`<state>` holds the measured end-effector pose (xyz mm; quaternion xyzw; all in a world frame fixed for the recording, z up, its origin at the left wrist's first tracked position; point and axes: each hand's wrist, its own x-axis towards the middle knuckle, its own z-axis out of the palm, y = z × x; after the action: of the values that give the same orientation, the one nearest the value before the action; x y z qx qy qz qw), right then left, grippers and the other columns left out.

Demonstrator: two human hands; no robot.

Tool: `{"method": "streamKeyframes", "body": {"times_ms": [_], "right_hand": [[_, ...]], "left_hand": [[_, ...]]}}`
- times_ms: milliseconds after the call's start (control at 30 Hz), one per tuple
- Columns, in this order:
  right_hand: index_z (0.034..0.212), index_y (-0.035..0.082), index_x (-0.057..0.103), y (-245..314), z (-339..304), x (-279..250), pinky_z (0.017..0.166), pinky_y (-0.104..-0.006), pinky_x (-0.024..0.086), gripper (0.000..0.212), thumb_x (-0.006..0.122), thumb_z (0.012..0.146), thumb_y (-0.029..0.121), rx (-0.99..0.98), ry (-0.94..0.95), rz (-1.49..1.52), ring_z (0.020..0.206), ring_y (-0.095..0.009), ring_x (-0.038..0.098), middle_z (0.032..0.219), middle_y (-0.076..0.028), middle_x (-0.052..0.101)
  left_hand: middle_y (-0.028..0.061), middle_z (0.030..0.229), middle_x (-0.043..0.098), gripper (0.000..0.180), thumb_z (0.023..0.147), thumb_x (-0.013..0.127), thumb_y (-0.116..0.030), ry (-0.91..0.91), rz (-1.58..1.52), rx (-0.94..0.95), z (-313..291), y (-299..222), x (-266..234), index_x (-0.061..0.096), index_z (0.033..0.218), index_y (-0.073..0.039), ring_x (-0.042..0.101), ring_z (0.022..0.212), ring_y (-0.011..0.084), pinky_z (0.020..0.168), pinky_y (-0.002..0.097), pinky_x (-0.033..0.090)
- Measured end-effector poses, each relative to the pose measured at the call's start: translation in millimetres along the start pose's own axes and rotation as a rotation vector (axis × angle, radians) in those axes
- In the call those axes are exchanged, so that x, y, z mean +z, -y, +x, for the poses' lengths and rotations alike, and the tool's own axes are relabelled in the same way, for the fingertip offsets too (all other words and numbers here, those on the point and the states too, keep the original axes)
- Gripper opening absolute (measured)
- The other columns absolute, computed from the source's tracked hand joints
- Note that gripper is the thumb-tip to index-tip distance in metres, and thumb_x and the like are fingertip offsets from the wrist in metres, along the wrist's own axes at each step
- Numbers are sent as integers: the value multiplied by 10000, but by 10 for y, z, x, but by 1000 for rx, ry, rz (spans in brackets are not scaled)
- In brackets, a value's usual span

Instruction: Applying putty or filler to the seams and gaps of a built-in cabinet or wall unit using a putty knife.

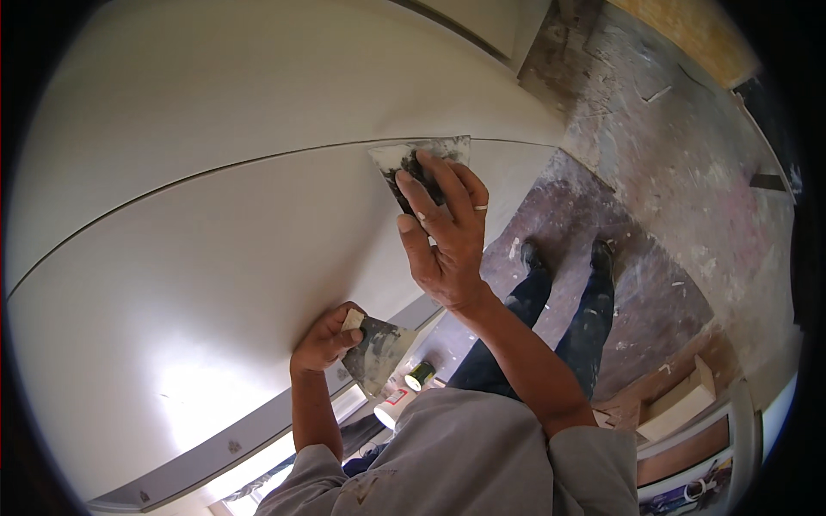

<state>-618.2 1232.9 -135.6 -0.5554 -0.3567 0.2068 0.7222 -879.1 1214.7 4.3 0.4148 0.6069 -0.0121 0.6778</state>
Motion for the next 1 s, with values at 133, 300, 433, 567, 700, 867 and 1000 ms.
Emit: {"method": "streamKeyframes", "body": {"times_ms": [133,300,433,567,700,867,1000], "right_hand": [[1313,152,700,13,36,24,1097,-457,355,451,731,863,141,-5,-2,3,1288,-376,458,1429,-134,585],[1313,97,700,50,50,55,1083,-429,337,369,650,983,253,-17,13,-24,1278,-345,470,1410,-165,595],[1305,111,703,76,33,75,1087,-443,347,390,688,925,200,-4,-17,0,1273,-359,475,1407,-155,599],[1290,125,711,84,32,85,1094,-456,353,419,725,873,162,13,-24,10,1270,-372,476,1410,-144,599],[1285,124,715,98,-8,135,1091,-457,354,415,727,873,163,22,-26,10,1267,-369,481,1412,-144,598],[1289,126,713,108,12,104,1088,-457,353,417,726,873,157,24,-35,20,1271,-368,479,1415,-144,598],[1290,128,713,131,13,126,1087,-456,357,416,726,875,154,24,-34,22,1270,-366,480,1408,-142,603]], "left_hand": [[-47,905,583,257,949,735,-194,9,-34,19,24,-46,73,582,1106,-60,494,791,52,698,225,385],[-39,914,590,252,965,722,-188,28,-42,14,14,-65,56,581,1125,-53,506,801,54,708,225,391],[-37,914,588,247,968,715,-181,41,-59,8,17,-94,93,581,1128,-50,507,802,54,711,225,392],[-34,913,589,243,971,710,-175,34,-38,11,22,-107,103,579,1128,-43,507,802,55,712,222,391],[-28,917,592,244,973,706,-171,39,-32,7,0,-80,37,577,1129,-35,509,809,56,713,227,396],[-22,919,593,232,977,696,-160,43,-24,4,25,-141,98,577,1129,-31,508,815,59,717,230,398],[-21,923,593,217,978,684,-147,45,-33,1,22,-135,84,577,1126,-30,505,823,62,727,232,400]]}}
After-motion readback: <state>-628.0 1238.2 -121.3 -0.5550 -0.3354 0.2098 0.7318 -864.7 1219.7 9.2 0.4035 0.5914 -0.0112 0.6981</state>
